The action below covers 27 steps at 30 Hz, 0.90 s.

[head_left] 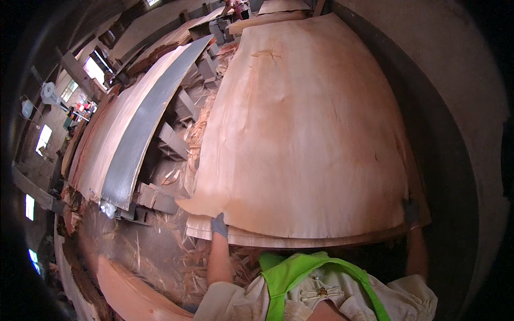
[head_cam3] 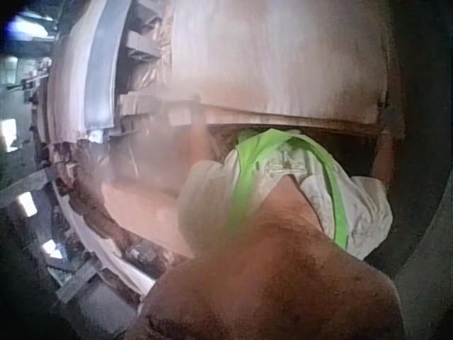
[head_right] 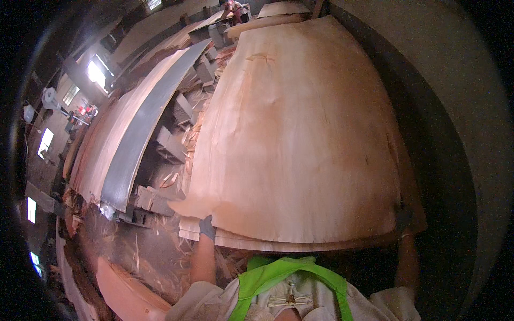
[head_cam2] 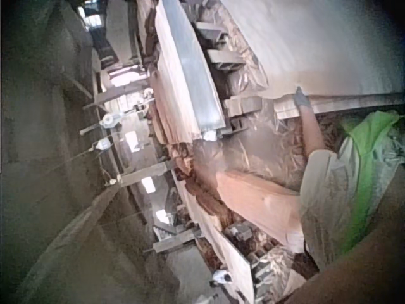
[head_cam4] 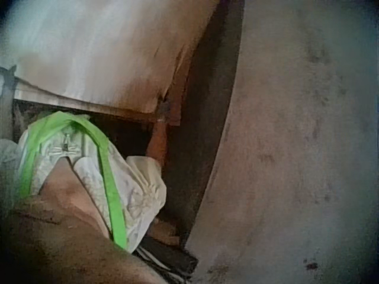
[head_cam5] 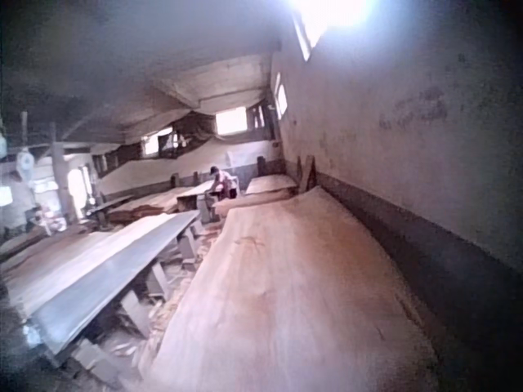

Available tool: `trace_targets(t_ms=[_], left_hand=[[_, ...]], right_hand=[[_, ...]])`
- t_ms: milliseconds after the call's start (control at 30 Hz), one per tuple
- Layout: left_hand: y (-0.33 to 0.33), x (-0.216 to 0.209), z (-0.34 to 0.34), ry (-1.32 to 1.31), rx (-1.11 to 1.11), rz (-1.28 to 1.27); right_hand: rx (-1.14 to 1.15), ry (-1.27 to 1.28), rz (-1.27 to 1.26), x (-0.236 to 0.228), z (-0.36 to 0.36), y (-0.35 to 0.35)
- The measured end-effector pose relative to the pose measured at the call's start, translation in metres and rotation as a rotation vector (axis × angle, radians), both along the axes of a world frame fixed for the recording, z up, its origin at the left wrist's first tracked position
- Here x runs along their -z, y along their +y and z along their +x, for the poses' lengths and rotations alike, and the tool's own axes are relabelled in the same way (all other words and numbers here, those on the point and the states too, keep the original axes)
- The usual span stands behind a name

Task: The person applies a patch of wood veneer to a large plywood sheet using glue and a small knife to trim the edges, then repeats the process on a second sheet.

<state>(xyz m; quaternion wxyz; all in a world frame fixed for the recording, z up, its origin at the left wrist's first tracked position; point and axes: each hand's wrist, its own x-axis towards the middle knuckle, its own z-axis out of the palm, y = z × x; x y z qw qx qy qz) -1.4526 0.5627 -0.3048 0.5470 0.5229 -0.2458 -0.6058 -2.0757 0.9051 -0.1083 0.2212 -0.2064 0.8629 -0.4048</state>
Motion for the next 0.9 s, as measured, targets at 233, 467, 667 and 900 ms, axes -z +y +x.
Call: trace_targets(t_ms=[233,467,667,900], left_hand=[[0.044,0.038,0.0,0.154,-0.149,0.187],[0.043,0.05,0.017,0.113,-0.215,0.224],[0.014,0.052,0.01,-0.008,-0.075,0.073],[0.066,0.039,-0.013,0.215,-0.133,0.101]], right_hand=[[-0.109,0.285,0.141,0.122,-0.039,0.055],[-0.121,0.383,0.304,0.184,-0.035,0.077],[-0.043,0.071,0.203,0.153,-0.064,0.008],[0.096,-0.107,0.114,0.072,-0.015,-0.004]])
